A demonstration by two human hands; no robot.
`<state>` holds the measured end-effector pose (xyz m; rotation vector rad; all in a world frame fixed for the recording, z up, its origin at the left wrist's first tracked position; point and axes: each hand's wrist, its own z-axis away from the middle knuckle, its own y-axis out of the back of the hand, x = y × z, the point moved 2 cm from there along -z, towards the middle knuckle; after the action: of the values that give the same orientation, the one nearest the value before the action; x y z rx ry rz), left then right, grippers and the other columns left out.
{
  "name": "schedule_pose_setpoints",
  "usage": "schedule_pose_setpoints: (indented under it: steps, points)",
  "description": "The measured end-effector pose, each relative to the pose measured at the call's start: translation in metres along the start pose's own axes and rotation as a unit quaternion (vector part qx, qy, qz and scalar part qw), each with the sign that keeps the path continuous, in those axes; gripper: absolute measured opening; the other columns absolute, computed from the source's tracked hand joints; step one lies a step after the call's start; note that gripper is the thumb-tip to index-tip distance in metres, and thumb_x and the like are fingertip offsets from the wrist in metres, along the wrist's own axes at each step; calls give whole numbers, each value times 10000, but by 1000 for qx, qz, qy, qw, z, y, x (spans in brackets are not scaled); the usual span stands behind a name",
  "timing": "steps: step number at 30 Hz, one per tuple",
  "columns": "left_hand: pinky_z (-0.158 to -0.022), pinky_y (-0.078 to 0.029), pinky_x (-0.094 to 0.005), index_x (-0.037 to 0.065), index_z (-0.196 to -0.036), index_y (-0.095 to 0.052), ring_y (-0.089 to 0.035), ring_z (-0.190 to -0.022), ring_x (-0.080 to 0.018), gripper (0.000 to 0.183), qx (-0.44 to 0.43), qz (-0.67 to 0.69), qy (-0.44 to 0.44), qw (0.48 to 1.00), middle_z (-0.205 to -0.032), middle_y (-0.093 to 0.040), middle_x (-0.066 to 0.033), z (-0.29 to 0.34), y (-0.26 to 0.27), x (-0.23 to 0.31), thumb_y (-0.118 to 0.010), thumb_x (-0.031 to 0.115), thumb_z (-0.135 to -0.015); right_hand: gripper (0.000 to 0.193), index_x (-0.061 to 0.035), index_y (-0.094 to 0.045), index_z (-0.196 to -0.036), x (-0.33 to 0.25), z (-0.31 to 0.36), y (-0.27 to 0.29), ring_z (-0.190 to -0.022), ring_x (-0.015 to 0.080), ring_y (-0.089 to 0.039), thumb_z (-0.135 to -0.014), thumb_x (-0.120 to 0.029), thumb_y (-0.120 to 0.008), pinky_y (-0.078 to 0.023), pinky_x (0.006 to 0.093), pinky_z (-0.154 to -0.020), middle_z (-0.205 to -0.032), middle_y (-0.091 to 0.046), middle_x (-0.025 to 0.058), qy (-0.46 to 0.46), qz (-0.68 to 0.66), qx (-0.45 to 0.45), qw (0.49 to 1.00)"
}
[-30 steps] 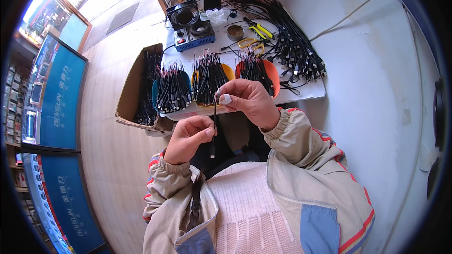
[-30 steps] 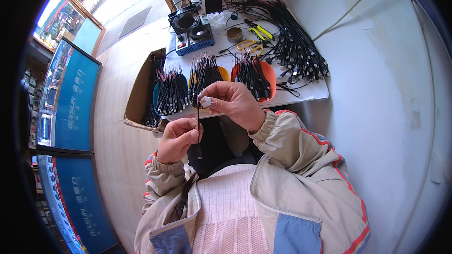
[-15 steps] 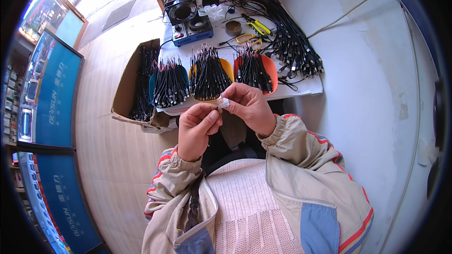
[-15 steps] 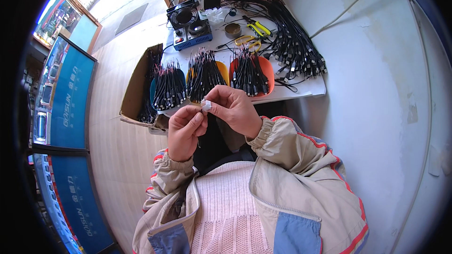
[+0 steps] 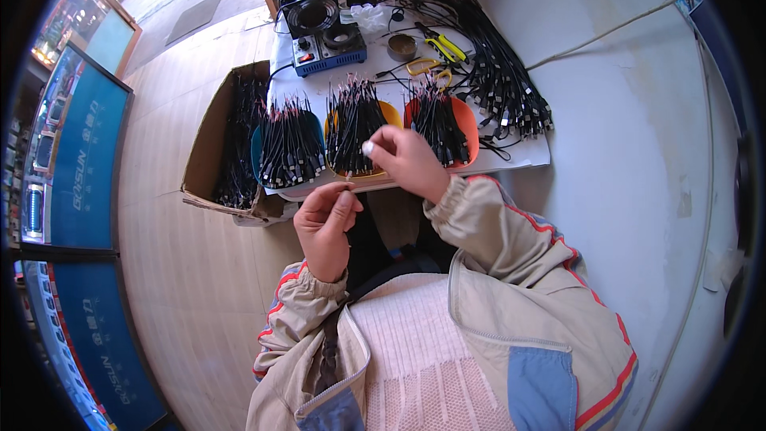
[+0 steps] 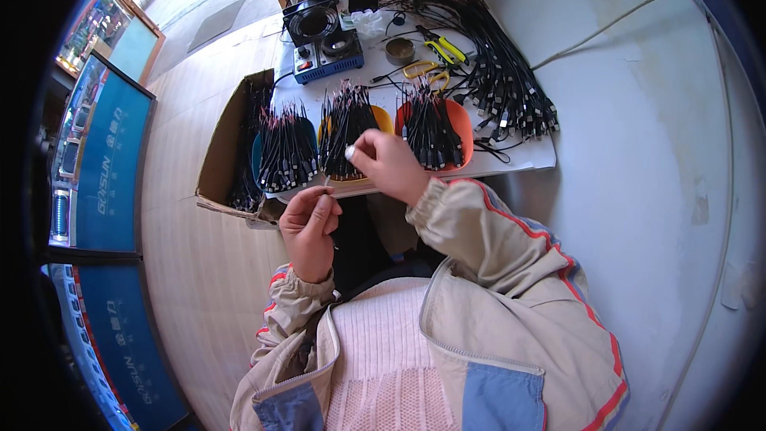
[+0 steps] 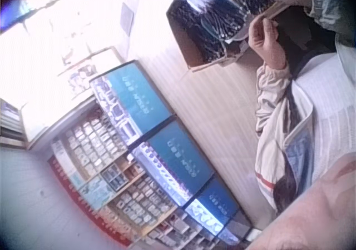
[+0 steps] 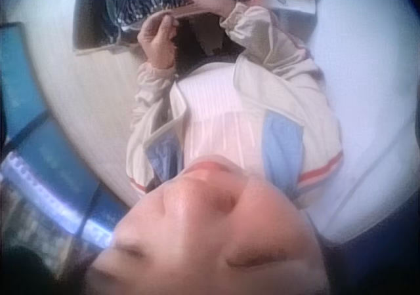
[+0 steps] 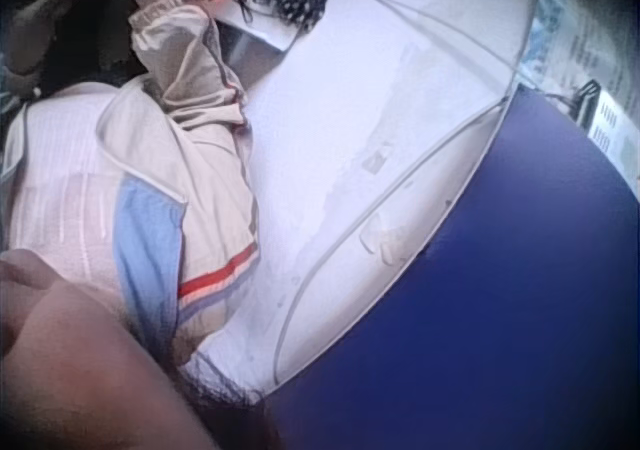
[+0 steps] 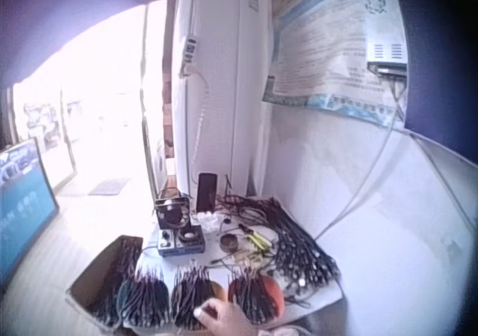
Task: The person repeatedly picks a black cable from a tray, strips the end with pliers, twists the exposed wires, and wraps the joint with white tape. Finished cables are placed into a cardboard box on the left. The process is repeated multiple times throughout the clip.
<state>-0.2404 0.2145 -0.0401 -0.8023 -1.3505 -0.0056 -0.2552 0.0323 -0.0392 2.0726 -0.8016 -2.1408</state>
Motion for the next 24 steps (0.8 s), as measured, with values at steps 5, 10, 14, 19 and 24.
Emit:
schedule_pose_setpoints:
  steps: [5,10,14,19,24]
  points:
    - [-484,-312,-175,-31,-1031,-638,-460,-553,-38,135,28,7,-4,1000,-764,-643,-60,-5,11,-4,-613,31,-914,317,2,-661,-799,9,-48,-11,-755,363,-657,-844,-308,-612,-521,460,-689,-746,-653,207,-33,274,49,960]
    - [-480,-322,-174,-29,-1026,-637,-474,-551,-45,131,18,37,23,999,-782,-652,-69,-7,20,-8,-612,34,-914,296,8,-675,-791,18,-56,-7,-733,362,-656,-799,-283,-624,-521,453,-693,-715,-651,210,-46,217,34,974]
    - [-540,-429,-197,-24,-1027,-637,-575,-635,-96,132,36,69,38,996,-837,-674,-101,-12,20,-9,-608,45,-919,269,14,-647,-744,7,-33,9,-589,248,-629,-785,-252,-667,-490,362,-591,-630,-621,149,-67,83,56,993]
    - [-865,-557,-374,-31,-1039,-627,-671,-970,-256,136,7,151,62,987,-1028,-680,-169,-22,-1,-4,-580,36,-931,166,-9,-584,-790,-31,34,10,-564,225,-588,-832,-158,-643,-455,326,-545,-642,-581,122,70,50,46,995]
    - [-842,-555,-336,-45,-1052,-627,-665,-980,-241,150,-24,154,95,983,-1050,-679,-176,-20,-30,-4,-582,27,-928,124,-33,-575,-817,-41,61,10,-665,306,-612,-808,-129,-653,-486,376,-572,-757,-611,122,143,121,86,979]
